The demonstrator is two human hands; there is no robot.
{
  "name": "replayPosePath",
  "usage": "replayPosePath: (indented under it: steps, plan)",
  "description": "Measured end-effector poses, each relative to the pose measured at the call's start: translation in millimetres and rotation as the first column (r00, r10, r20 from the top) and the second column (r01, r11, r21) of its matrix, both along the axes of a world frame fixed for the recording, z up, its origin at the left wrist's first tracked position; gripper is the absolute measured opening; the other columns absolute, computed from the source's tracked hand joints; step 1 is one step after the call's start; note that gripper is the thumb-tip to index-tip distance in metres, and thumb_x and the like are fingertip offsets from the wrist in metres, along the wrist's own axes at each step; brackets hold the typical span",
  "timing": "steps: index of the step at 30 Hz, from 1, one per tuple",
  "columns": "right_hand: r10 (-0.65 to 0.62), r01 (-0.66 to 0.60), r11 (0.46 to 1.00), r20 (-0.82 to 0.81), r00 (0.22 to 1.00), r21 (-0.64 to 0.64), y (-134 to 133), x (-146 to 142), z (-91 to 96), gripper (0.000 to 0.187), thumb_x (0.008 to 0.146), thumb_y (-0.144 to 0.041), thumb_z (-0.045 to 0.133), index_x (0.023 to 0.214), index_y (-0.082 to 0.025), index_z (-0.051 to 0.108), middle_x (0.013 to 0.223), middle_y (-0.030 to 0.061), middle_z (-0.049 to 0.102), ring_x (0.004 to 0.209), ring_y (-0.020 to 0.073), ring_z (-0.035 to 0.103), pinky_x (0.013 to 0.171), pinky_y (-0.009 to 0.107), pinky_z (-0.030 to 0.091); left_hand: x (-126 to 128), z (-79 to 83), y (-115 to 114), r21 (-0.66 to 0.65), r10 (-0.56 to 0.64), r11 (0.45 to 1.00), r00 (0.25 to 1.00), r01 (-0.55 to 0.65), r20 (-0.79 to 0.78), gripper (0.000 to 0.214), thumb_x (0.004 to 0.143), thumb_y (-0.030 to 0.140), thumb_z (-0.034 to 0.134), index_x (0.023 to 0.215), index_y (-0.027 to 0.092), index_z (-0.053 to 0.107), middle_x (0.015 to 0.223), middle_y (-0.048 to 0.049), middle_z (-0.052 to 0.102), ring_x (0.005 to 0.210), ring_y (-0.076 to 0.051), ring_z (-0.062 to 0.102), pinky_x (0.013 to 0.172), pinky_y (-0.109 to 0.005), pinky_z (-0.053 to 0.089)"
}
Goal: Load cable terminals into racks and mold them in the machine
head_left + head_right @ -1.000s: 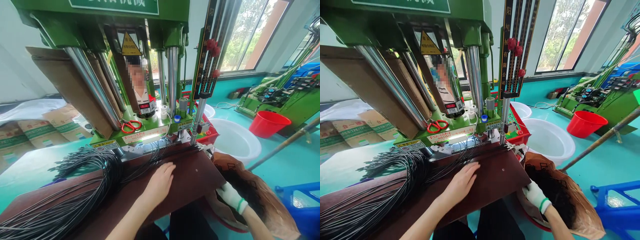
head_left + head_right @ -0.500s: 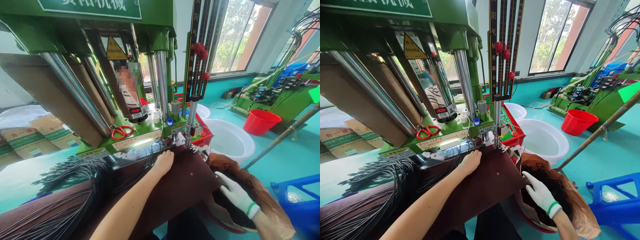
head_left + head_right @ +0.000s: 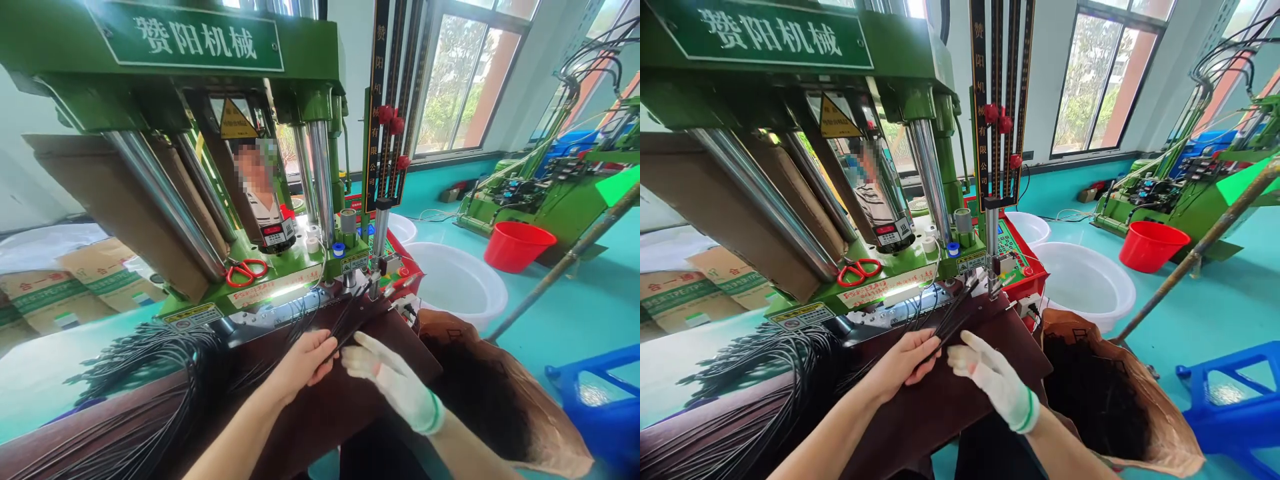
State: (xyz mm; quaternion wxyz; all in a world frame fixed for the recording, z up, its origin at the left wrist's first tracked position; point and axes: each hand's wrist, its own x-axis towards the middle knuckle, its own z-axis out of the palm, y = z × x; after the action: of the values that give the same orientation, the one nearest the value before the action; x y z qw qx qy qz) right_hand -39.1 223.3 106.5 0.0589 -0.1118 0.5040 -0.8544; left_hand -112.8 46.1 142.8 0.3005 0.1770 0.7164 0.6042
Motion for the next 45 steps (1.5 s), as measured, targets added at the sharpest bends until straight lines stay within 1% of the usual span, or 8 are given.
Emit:
replayPosePath:
  steps: [6, 10, 15, 20, 27, 30, 35, 45]
  plan:
    - [-0.11, 0.14, 0.942, 0.114, 0.987, -0.305, -41, -27, 11.0, 0.042, 0.078, -0.034, 0.06, 0.117, -0.023, 0.053, 0.102, 0.0083, 0.065, 0.095, 0.0236, 0.06, 0.091, 0.047, 0.04, 47, -32.9, -15, -0.028, 0.088, 0.996, 0.996, -0.087, 0.022, 0.039, 0.08, 0.055, 0.041, 0.069, 0.018, 0.038, 0.041, 0.0076, 0.042, 0.029, -0.002, 0.025, 0.032, -0.017, 0.014]
    - [0.0, 0.051, 0.963, 0.189, 0.982, -0.265, -48, -24, 13.3, 0.028, 0.077, -0.029, 0.061, 0.101, -0.015, 0.062, 0.087, 0.0094, 0.069, 0.083, 0.0234, 0.064, 0.083, 0.043, 0.046, 67, -53.8, -35, 0.03, 0.105, 0.994, 0.988, -0.109, 0.111, 0.04, 0.081, 0.056, 0.039, 0.072, 0.017, 0.037, 0.047, 0.0026, 0.052, 0.031, -0.004, 0.036, 0.034, -0.017, 0.021]
    - [0.131, -0.131, 0.99, -0.016, 0.991, -0.043, -52, -15, 9.8, 0.022, 0.079, -0.032, 0.059, 0.089, -0.014, 0.068, 0.088, 0.0095, 0.068, 0.086, 0.0214, 0.062, 0.084, 0.04, 0.045, 77, -51.9, -52, 0.067, -0.127, 0.991, 0.97, 0.115, 0.206, 0.029, 0.084, 0.043, 0.044, 0.08, 0.014, 0.046, 0.064, -0.0041, 0.063, 0.046, -0.006, 0.051, 0.044, -0.018, 0.032]
    - [0.297, -0.291, 0.945, -0.02, 0.955, 0.146, -53, -8, 0.9, 0.027, 0.077, -0.036, 0.059, 0.093, -0.015, 0.068, 0.117, 0.0115, 0.056, 0.108, 0.0248, 0.052, 0.096, 0.041, 0.037, 74, -34.4, -26, 0.387, -0.136, 0.922, 0.946, 0.012, 0.295, 0.023, 0.075, 0.032, 0.06, 0.084, 0.011, 0.055, 0.086, -0.0093, 0.063, 0.064, -0.012, 0.059, 0.056, -0.022, 0.044]
    - [0.19, -0.173, 0.959, 0.056, 0.98, -0.225, -9, -50, 17.2, 0.041, 0.08, -0.04, 0.055, 0.118, -0.024, 0.053, 0.124, 0.008, 0.053, 0.113, 0.0247, 0.049, 0.101, 0.05, 0.03, 65, -42.4, 11, 0.378, 0.002, 0.902, 0.877, -0.21, 0.481, 0.028, 0.078, 0.042, 0.052, 0.078, 0.015, 0.047, 0.04, 0.005, 0.047, 0.026, -0.002, 0.024, 0.029, -0.016, 0.012]
    - [0.242, -0.24, 0.969, 0.026, 0.97, -0.052, 9, -70, 34.0, 0.037, 0.083, -0.035, 0.053, 0.116, -0.019, 0.055, 0.124, 0.0104, 0.053, 0.115, 0.0248, 0.048, 0.101, 0.049, 0.03, 62, -42.2, 18, 0.323, 0.021, 0.931, 0.906, -0.172, 0.424, 0.027, 0.079, 0.042, 0.051, 0.076, 0.016, 0.046, 0.042, 0.004, 0.049, 0.027, -0.003, 0.029, 0.028, -0.015, 0.013]
    - [0.441, -0.411, 0.831, 0.008, 0.898, 0.374, 3, -72, 37.8, 0.044, 0.083, -0.035, 0.055, 0.122, -0.015, 0.051, 0.127, 0.0138, 0.049, 0.117, 0.0233, 0.045, 0.102, 0.045, 0.03, 55, -37.1, 30, 0.282, 0.084, 0.936, 0.91, -0.212, 0.407, 0.028, 0.075, 0.043, 0.054, 0.08, 0.018, 0.04, 0.052, 0.0038, 0.054, 0.033, -0.006, 0.043, 0.03, -0.015, 0.03]
    - [0.405, -0.116, 0.631, -0.198, 0.893, 0.767, 0, -66, 11.1, 0.05, 0.089, -0.042, 0.035, 0.125, -0.009, 0.046, 0.126, 0.0146, 0.049, 0.116, 0.0197, 0.047, 0.098, 0.036, 0.037, 41, -54.1, 47, 0.311, 0.094, 0.91, 0.869, -0.273, 0.485, 0.036, 0.069, 0.048, 0.059, 0.08, 0.017, 0.043, 0.051, 0.003, 0.054, 0.033, -0.006, 0.041, 0.032, -0.018, 0.03]
